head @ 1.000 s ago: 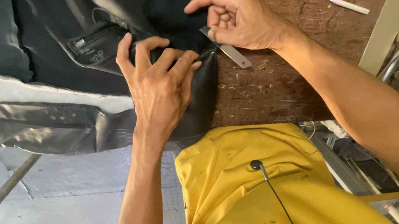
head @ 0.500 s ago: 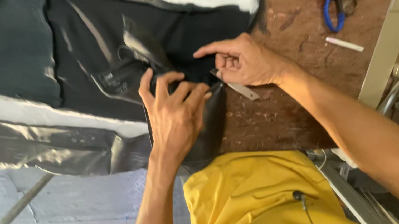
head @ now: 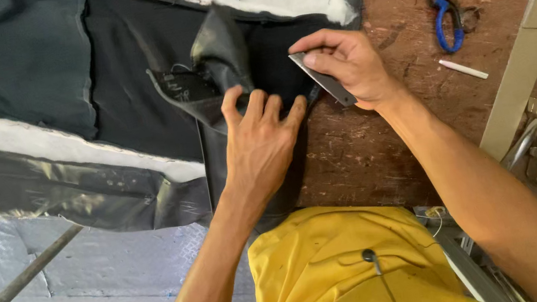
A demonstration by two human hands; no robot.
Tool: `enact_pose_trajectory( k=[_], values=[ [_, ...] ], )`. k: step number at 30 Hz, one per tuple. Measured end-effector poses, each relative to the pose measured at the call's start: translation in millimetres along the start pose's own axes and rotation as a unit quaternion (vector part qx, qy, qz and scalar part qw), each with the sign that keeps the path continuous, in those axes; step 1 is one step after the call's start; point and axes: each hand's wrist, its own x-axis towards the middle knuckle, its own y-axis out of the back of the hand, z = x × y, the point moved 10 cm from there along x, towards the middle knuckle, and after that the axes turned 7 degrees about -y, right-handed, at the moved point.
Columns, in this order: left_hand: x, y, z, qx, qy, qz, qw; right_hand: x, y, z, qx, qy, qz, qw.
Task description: The person fits a black vinyl seat cover over a foam cushion on a workbench. They align the cover edges, tuck and press the vinyl into the seams using a flat metal tool, mark the fabric with chalk, and smooth the cover over the cushion.
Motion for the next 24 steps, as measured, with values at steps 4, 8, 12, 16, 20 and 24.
enact_pose_trajectory(
  k=[4,8,12,16,20,24],
  values=[
    [4,-1,-7,-0.041,0.010,0.015,0.999,-7,-2,2,-0.015,0.014,0.004,1.000],
    [-1,-2,-10,-0.054,0.022,0.035,0.998,-9,-12,8,-0.112,0.023,-0.017,0.993],
    [-11,-4,-14,-0.089,0.042,0.051,0.994,-8,-23,14,-0.169,0.015,-0.053,0.984],
    [-13,-7,-15,-0.092,0.044,0.063,0.993,-9,-24,15,-0.233,0.006,-0.064,0.970],
    [-15,-9,-16,-0.103,0.040,0.068,0.992,-8,-27,13,-0.285,0.031,-0.081,0.955],
    [-19,-14,-14,-0.107,0.033,0.061,0.992,-11,-28,14,-0.273,0.029,-0.091,0.957]
  ],
)
